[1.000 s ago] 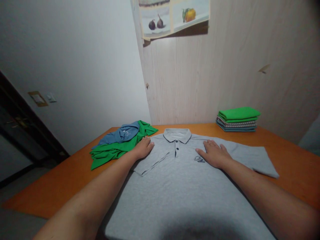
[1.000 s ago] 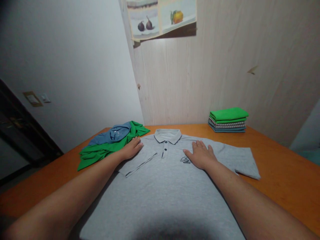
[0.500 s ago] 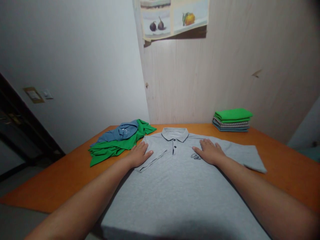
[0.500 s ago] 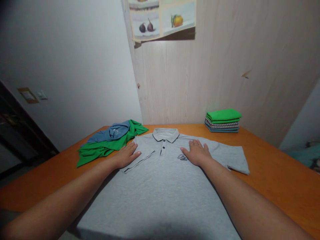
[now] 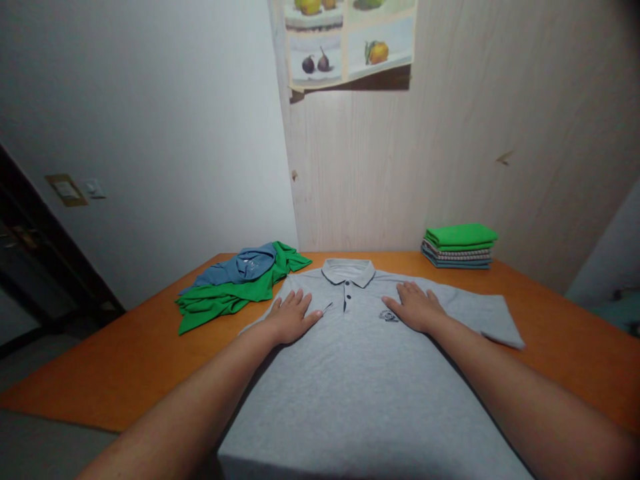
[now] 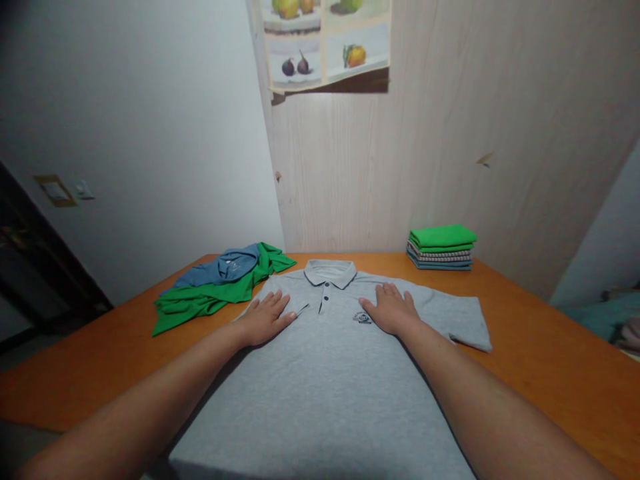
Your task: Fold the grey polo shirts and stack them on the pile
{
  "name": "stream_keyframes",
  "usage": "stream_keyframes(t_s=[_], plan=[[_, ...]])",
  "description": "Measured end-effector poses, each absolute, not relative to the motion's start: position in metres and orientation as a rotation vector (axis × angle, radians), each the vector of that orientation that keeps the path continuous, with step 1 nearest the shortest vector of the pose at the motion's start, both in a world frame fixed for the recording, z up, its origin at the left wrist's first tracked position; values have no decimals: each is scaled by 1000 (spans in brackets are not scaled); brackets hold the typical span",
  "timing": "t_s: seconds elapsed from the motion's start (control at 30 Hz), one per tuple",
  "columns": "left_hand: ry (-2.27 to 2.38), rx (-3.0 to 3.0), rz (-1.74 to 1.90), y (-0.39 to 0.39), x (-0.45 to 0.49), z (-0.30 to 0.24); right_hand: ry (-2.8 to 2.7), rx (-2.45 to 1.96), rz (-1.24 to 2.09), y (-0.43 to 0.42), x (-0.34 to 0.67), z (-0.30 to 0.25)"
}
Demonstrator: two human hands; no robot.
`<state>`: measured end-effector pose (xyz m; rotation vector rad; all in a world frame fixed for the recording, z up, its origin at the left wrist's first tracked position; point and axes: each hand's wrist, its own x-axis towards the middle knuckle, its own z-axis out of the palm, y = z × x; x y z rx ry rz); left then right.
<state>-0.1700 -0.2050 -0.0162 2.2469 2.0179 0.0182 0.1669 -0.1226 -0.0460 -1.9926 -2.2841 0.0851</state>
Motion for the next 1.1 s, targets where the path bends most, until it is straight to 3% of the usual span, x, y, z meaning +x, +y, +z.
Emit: stream_keyframes(t_s=[0.53,0.87,1.1], plan=[[1826,2432,62,-222,-133,-20,-2267,-1977,90,-124,169,-43],[1849,2449,93,-216,-130,-25,-2082,-1765,471,-124,180,-24],[1859,2443,106,-216,-129,-22,-1780,-1796,289,-114,233,11]])
